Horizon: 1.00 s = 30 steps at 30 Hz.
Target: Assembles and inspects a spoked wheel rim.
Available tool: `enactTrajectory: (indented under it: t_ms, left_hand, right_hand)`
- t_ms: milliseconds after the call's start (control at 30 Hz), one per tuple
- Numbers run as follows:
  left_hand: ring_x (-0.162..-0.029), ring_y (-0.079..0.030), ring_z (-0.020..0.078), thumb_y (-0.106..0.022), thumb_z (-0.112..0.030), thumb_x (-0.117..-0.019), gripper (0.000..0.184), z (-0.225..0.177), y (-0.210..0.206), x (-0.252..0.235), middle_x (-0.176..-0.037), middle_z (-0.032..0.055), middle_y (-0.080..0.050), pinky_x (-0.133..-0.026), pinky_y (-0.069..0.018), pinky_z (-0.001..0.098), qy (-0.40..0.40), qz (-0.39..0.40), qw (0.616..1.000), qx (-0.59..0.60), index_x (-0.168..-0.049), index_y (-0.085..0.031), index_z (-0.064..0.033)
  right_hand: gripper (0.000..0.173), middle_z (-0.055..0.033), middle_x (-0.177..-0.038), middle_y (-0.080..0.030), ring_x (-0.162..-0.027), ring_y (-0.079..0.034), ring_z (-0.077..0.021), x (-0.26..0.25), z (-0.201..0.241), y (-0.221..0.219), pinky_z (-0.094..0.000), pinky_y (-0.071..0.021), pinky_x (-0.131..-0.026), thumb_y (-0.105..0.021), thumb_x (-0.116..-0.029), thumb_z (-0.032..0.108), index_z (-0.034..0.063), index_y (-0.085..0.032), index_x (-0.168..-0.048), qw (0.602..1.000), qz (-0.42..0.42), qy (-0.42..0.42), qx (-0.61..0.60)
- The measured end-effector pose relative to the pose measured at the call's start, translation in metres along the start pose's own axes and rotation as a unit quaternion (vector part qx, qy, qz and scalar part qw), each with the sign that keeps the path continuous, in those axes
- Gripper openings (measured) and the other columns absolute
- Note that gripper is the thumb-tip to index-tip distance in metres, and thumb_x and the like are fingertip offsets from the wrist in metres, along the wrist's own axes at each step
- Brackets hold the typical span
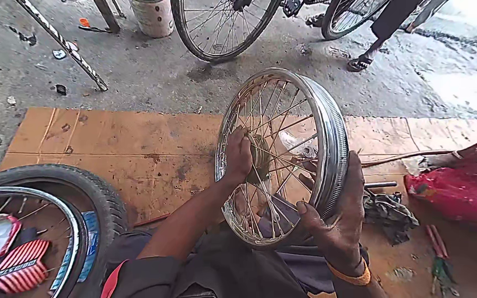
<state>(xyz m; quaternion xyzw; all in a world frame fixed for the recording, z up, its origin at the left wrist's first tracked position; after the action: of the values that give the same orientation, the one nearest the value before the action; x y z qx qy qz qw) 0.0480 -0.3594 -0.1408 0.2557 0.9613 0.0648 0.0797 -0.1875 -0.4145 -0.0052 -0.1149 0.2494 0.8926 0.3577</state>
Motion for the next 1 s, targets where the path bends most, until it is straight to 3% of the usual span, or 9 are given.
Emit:
enactTrajectory:
  t_ms: [233, 433, 600, 733, 867, 1000]
  left_hand:
    - [-0.147, -0.039, 0.0254, -0.032, -0.018, -0.1026, 0.047, 0.001, 0.003, -0.001, -0.153, 0.0177, -0.048, -0.121, -0.0330, 0.0436, -0.007, 0.027, 0.999, 0.035, -0.137, -0.060, -0.0030]
    - [-0.143, -0.044, 0.0251, -0.035, -0.015, -0.1019, 0.044, -0.004, 0.007, 0.003, -0.149, 0.0182, -0.052, -0.118, -0.0358, 0.0423, -0.007, -0.016, 0.999, 0.045, -0.133, -0.062, -0.0022]
    - [-0.144, -0.043, 0.0238, -0.035, -0.016, -0.1017, 0.045, -0.002, 0.003, -0.001, -0.150, 0.0171, -0.051, -0.118, -0.0361, 0.0413, -0.003, -0.021, 0.999, 0.027, -0.133, -0.064, -0.0044]
    - [-0.143, -0.044, 0.0232, -0.035, -0.020, -0.1012, 0.046, -0.001, 0.004, -0.002, -0.150, 0.0142, -0.052, -0.117, -0.0366, 0.0451, -0.006, -0.022, 1.000, 0.021, -0.132, -0.066, -0.0074]
    - [-0.144, -0.043, 0.0230, -0.034, -0.017, -0.1024, 0.046, -0.003, -0.002, -0.002, -0.152, 0.0175, -0.050, -0.119, -0.0357, 0.0410, -0.014, 0.014, 0.999, 0.031, -0.135, -0.062, -0.0021]
    - [-0.142, -0.047, 0.0228, -0.035, -0.017, -0.1009, 0.045, -0.005, -0.004, -0.002, -0.150, 0.0175, -0.052, -0.116, -0.0394, 0.0428, -0.025, 0.002, 0.999, 0.024, -0.132, -0.064, -0.0035]
  right_hand:
    - [0.116, -0.0214, -0.159, -0.035, -0.138, -0.051, -0.0325, 0.005, 0.006, -0.003, -0.0504, -0.0547, -0.108, -0.081, -0.0761, 0.033, 0.0038, -0.011, -0.164, 1.000, -0.014, 0.002, -0.007]
    - [0.116, -0.0198, -0.161, -0.033, -0.140, -0.048, -0.0287, 0.004, 0.009, -0.005, -0.0468, -0.0518, -0.109, -0.079, -0.0787, 0.039, 0.0048, -0.008, -0.164, 1.000, -0.003, 0.012, 0.014]
    - [0.116, -0.0219, -0.159, -0.034, -0.138, -0.051, -0.0351, -0.006, 0.006, -0.002, -0.0544, -0.0560, -0.104, -0.079, -0.0773, 0.036, 0.0033, -0.008, -0.163, 1.000, 0.007, 0.006, 0.002]
    - [0.119, -0.0208, -0.157, -0.036, -0.137, -0.051, -0.0365, -0.006, 0.001, -0.001, -0.0538, -0.0558, -0.104, -0.082, -0.0765, 0.034, 0.0034, -0.006, -0.163, 0.998, 0.018, 0.007, -0.061]
    - [0.120, -0.0194, -0.158, -0.035, -0.139, -0.049, -0.0356, -0.005, 0.001, 0.002, -0.0523, -0.0550, -0.107, -0.084, -0.0779, 0.031, 0.0010, -0.003, -0.161, 0.995, 0.024, 0.017, -0.097]
    - [0.121, -0.0210, -0.160, -0.030, -0.141, -0.045, -0.0359, -0.004, 0.001, 0.006, -0.0531, -0.0510, -0.110, -0.082, -0.0792, 0.039, -0.0017, -0.003, -0.161, 0.997, 0.007, 0.032, -0.067]
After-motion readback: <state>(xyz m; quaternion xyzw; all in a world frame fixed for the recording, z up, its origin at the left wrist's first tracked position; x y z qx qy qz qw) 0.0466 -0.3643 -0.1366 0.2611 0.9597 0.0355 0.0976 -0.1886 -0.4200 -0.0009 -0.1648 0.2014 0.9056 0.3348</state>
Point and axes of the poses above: each hand's wrist, its own x-axis away from the middle knuckle, its own y-axis out of the back of the hand, z = x × y, the point moved 10 cm from there along -x, towards the middle knuckle
